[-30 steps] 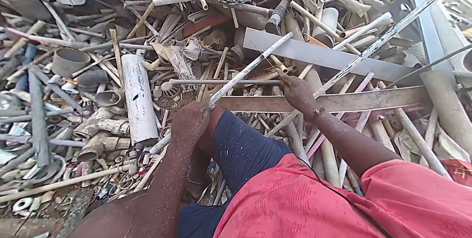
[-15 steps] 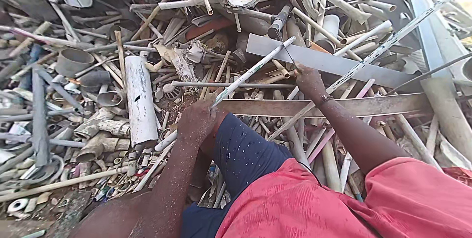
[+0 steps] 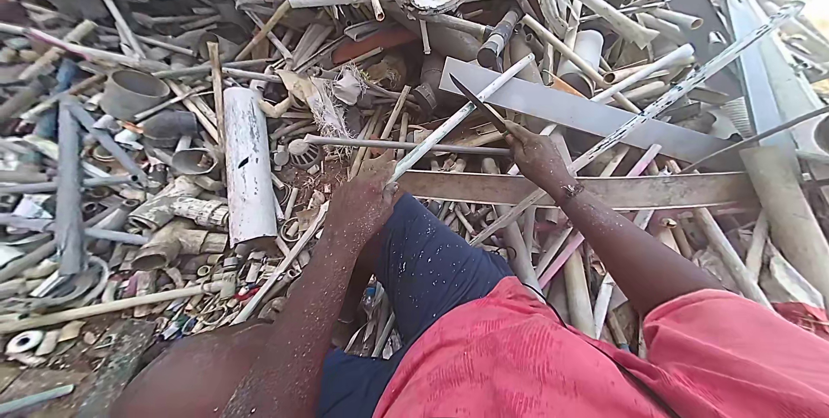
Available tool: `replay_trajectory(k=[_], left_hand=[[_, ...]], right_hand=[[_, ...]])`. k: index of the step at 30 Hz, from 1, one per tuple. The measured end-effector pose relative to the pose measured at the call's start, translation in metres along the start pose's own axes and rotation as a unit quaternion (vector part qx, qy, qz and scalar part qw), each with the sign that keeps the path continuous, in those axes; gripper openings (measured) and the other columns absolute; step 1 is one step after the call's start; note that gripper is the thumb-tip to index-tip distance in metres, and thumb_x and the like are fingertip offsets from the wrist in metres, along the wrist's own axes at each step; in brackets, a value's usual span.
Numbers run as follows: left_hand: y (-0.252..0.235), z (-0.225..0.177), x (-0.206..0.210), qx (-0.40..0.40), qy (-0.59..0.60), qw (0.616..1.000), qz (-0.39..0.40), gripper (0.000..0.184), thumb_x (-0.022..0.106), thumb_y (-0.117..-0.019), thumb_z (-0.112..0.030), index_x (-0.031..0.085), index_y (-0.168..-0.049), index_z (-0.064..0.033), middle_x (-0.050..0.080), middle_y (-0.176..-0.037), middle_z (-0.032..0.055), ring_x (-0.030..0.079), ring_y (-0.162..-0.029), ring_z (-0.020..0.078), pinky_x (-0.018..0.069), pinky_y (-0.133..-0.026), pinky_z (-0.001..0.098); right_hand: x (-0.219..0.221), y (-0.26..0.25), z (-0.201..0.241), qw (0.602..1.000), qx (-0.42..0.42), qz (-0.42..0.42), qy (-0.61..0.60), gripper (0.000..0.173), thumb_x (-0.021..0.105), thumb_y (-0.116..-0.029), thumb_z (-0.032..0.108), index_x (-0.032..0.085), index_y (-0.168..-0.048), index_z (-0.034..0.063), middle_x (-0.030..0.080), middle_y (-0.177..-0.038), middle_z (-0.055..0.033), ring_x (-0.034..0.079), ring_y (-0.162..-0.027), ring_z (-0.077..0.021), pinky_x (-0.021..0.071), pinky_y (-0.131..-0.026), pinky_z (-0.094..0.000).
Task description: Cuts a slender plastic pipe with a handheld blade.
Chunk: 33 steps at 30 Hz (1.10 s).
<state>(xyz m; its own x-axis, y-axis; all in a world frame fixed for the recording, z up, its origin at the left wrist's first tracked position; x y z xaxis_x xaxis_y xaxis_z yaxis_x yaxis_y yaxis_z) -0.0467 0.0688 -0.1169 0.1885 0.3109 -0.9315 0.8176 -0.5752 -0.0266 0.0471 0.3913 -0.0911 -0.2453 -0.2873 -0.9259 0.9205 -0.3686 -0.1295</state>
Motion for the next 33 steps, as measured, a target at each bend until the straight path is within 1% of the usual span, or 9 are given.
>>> replay_trajectory(k=[4, 8, 12, 13, 17, 20, 24, 27, 33], left_hand=[[-0.002, -0.013, -0.001, -0.014, -0.013, 0.999, 0.036, 0.044, 0.056, -0.1064, -0.028, 0.056, -0.149, -0.0158, 0.071, -0.118, 0.0200, 0.069, -0.104, 0.0419, 0.0535, -0.089, 0.0619], [-0.003, -0.006, 0.000, -0.008, 0.020, 1.000, 0.016, 0.043, 0.057, -0.1062, -0.026, 0.057, -0.148, -0.0155, 0.072, -0.113, 0.0209, 0.069, -0.105, 0.0419, 0.0521, -0.090, 0.0635], [-0.001, 0.000, 0.005, 0.011, 0.043, 0.999, 0.000, 0.031, 0.061, -0.1040, -0.025, 0.069, -0.128, -0.0070, 0.072, -0.107, 0.0199, 0.070, -0.100, 0.0399, 0.0534, -0.088, 0.0632], [-0.002, -0.002, 0.005, 0.007, 0.043, 0.999, 0.005, 0.029, 0.061, -0.1041, -0.025, 0.070, -0.124, -0.0058, 0.072, -0.106, 0.0199, 0.070, -0.099, 0.0399, 0.0534, -0.087, 0.0633], [-0.001, 0.001, 0.005, 0.001, 0.038, 0.999, 0.003, 0.038, 0.059, -0.1050, -0.024, 0.063, -0.140, -0.0121, 0.072, -0.111, 0.0201, 0.069, -0.105, 0.0408, 0.0522, -0.092, 0.0624], [0.001, 0.000, 0.004, -0.007, 0.035, 0.999, 0.007, 0.042, 0.058, -0.1058, -0.025, 0.058, -0.147, -0.0196, 0.072, -0.115, 0.0181, 0.069, -0.108, 0.0395, 0.0517, -0.094, 0.0622], [0.002, -0.009, 0.002, 0.003, 0.017, 1.000, -0.014, 0.044, 0.060, -0.1039, -0.020, 0.057, -0.148, -0.0181, 0.072, -0.115, 0.0190, 0.070, -0.104, 0.0401, 0.0540, -0.090, 0.0608], [0.004, -0.005, 0.004, 0.001, 0.012, 1.000, -0.020, 0.043, 0.060, -0.1039, -0.020, 0.058, -0.147, -0.0167, 0.072, -0.115, 0.0197, 0.070, -0.105, 0.0411, 0.0532, -0.090, 0.0627], [0.001, -0.019, 0.018, 0.030, 0.006, 0.999, -0.039, 0.043, 0.059, -0.1036, -0.023, 0.059, -0.146, -0.0145, 0.073, -0.108, 0.0197, 0.071, -0.100, 0.0402, 0.0546, -0.088, 0.0604]], right_hand=[[-0.005, -0.027, -0.019, 0.996, 0.086, 0.028, -0.016, 0.043, 0.036, -0.1117, 0.034, 0.057, -0.148, 0.0217, 0.073, -0.109, -0.0180, 0.070, -0.102, -0.0392, 0.0510, -0.089, -0.0628], [0.001, -0.014, 0.005, 0.985, 0.060, 0.069, -0.144, 0.045, 0.037, -0.1129, 0.032, 0.052, -0.151, 0.0129, 0.069, -0.085, -0.0126, 0.066, -0.066, -0.0239, 0.0574, -0.066, -0.0446], [-0.002, -0.038, -0.028, 0.989, 0.096, 0.043, -0.102, 0.043, 0.037, -0.1112, 0.033, 0.060, -0.143, 0.0151, 0.073, -0.101, -0.0166, 0.071, -0.086, -0.0317, 0.0553, -0.082, -0.0561], [-0.003, -0.044, -0.037, 0.985, 0.111, 0.037, -0.130, 0.043, 0.038, -0.1111, 0.033, 0.061, -0.143, 0.0158, 0.073, -0.100, -0.0149, 0.071, -0.080, -0.0284, 0.0576, -0.076, -0.0521], [-0.009, -0.032, -0.012, 0.971, 0.090, 0.085, -0.202, 0.044, 0.036, -0.1135, 0.032, 0.054, -0.148, 0.0121, 0.071, -0.078, -0.0091, 0.064, -0.056, -0.0168, 0.0566, -0.055, -0.0349], [-0.007, -0.047, -0.032, 0.985, 0.078, 0.052, -0.147, 0.044, 0.035, -0.1125, 0.028, 0.053, -0.150, 0.0145, 0.071, -0.095, -0.0165, 0.067, -0.069, -0.0269, 0.0571, -0.070, -0.0493], [-0.003, -0.050, -0.033, 0.964, 0.106, 0.047, -0.240, 0.045, 0.034, -0.1126, 0.029, 0.047, -0.154, 0.0184, 0.067, -0.086, -0.0125, 0.058, -0.054, -0.0200, 0.0528, -0.052, -0.0377], [-0.003, -0.026, -0.014, 0.959, 0.091, 0.089, -0.252, 0.048, 0.033, -0.1140, 0.031, 0.040, -0.160, 0.0173, 0.068, -0.079, -0.0113, 0.057, -0.051, -0.0191, 0.0522, -0.051, -0.0361], [-0.001, -0.033, -0.023, 0.936, 0.104, 0.077, -0.327, 0.048, 0.038, -0.1125, 0.027, 0.039, -0.161, 0.0274, 0.067, -0.099, -0.0108, 0.054, -0.056, -0.0161, 0.0477, -0.048, -0.0317]])
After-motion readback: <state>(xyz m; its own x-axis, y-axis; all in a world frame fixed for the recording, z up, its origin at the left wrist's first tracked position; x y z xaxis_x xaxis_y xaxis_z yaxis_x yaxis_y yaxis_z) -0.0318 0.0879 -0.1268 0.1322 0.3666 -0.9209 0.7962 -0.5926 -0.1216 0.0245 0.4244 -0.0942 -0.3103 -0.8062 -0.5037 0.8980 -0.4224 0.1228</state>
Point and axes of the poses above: each hand's wrist, its own y-axis away from the middle knuckle, its own x-axis out of the palm, z = x × y, the point moved 2 cm from there along -y, towards the middle knuckle
